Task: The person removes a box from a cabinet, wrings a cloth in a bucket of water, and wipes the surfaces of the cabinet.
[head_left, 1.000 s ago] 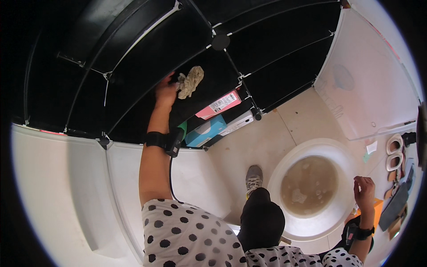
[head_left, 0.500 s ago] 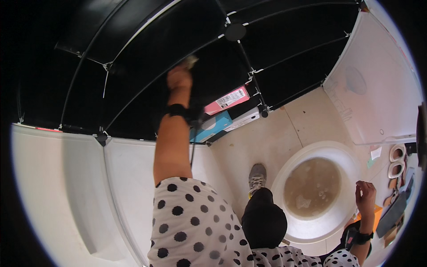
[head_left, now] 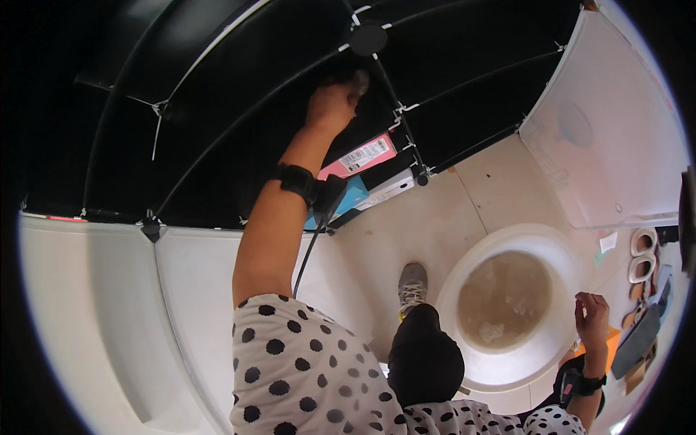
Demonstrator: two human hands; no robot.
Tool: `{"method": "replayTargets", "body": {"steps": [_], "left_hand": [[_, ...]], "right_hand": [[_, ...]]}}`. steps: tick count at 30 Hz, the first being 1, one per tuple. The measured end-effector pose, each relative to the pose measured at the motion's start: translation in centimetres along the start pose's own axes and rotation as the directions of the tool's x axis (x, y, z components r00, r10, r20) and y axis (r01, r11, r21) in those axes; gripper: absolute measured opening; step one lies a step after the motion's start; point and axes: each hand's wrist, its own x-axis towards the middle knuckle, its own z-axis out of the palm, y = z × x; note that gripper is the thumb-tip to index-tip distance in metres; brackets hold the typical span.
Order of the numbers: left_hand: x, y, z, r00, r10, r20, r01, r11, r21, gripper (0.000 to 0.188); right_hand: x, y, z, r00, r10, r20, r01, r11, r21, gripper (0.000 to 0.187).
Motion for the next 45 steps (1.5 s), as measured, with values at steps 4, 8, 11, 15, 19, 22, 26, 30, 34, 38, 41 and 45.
{"method": "replayTargets", "body": {"steps": [4, 8, 11, 15, 19, 22, 26, 30, 34, 38, 41, 45], "left_hand": [[4.9, -2.3, 0.8, 0.978, -0.174, -0.113, 0.178, 0.983, 0.034, 0.038], [7.1, -2.0, -0.7, 0.825, -0.513, -0.235, 0.398, 0.824, -0.402, 0.048], [9.9, -1.5, 0.6, 0.871, -0.484, -0.087, 0.399, 0.798, -0.452, 0.050], [7.7, 0.6, 0.3, 0.952, -0.083, -0.295, 0.095, 0.995, 0.027, 0.044], [1.3, 3.5, -2.0, 0.997, -0.081, 0.020, 0.083, 0.986, -0.142, 0.031], [-3.9, 4.6, -1.8, 0.992, 0.122, 0.017, -0.116, 0.972, -0.202, 0.027], [-8.9, 3.7, -2.4, 0.959, 0.281, -0.018, -0.277, 0.928, -0.249, 0.025], [-11.0, -2.7, -1.9, 0.940, 0.341, 0.014, -0.334, 0.926, -0.178, 0.033], [-13.5, -11.4, -0.9, 0.978, -0.207, 0.025, 0.204, 0.977, 0.067, 0.041], [-13.6, -10.8, -0.6, 0.925, -0.379, 0.031, 0.378, 0.925, 0.042, 0.032], [-11.5, -2.9, -0.1, 0.990, -0.143, -0.016, 0.141, 0.988, -0.066, 0.027], [-9.5, 3.1, -0.1, 0.987, 0.073, -0.145, -0.092, 0.987, -0.132, 0.030]], "right_hand": [[0.2, -0.4, 0.4, 1.000, 0.000, 0.023, -0.001, 1.000, 0.007, 0.011], [0.3, 0.0, 0.7, 0.999, 0.003, 0.044, -0.003, 1.000, -0.003, 0.011], [0.5, 0.1, 0.6, 0.999, -0.002, 0.044, 0.003, 1.000, -0.009, 0.011], [0.2, 0.5, 0.9, 0.997, 0.012, 0.070, -0.012, 1.000, 0.003, 0.011], [0.2, -0.2, 0.1, 0.999, -0.032, 0.010, 0.032, 0.999, -0.003, 0.010], [0.1, -0.5, -0.3, 0.999, -0.038, 0.004, 0.038, 0.999, -0.006, 0.010], [0.0, -0.8, -0.6, 0.999, -0.037, -0.018, 0.037, 0.999, 0.025, 0.009], [-0.3, -1.0, -1.3, 0.997, -0.039, -0.062, 0.041, 0.998, 0.037, 0.009], [-1.2, 0.0, -1.3, 0.999, -0.002, -0.042, 0.004, 0.999, 0.047, 0.008], [-0.9, -0.4, -1.0, 0.999, -0.015, -0.048, 0.017, 0.999, 0.046, 0.008], [-0.7, -0.5, -0.7, 0.999, -0.012, -0.039, 0.015, 0.998, 0.069, 0.007], [-0.3, -0.1, -0.2, 0.999, -0.006, -0.034, 0.008, 0.999, 0.053, 0.007]]}}
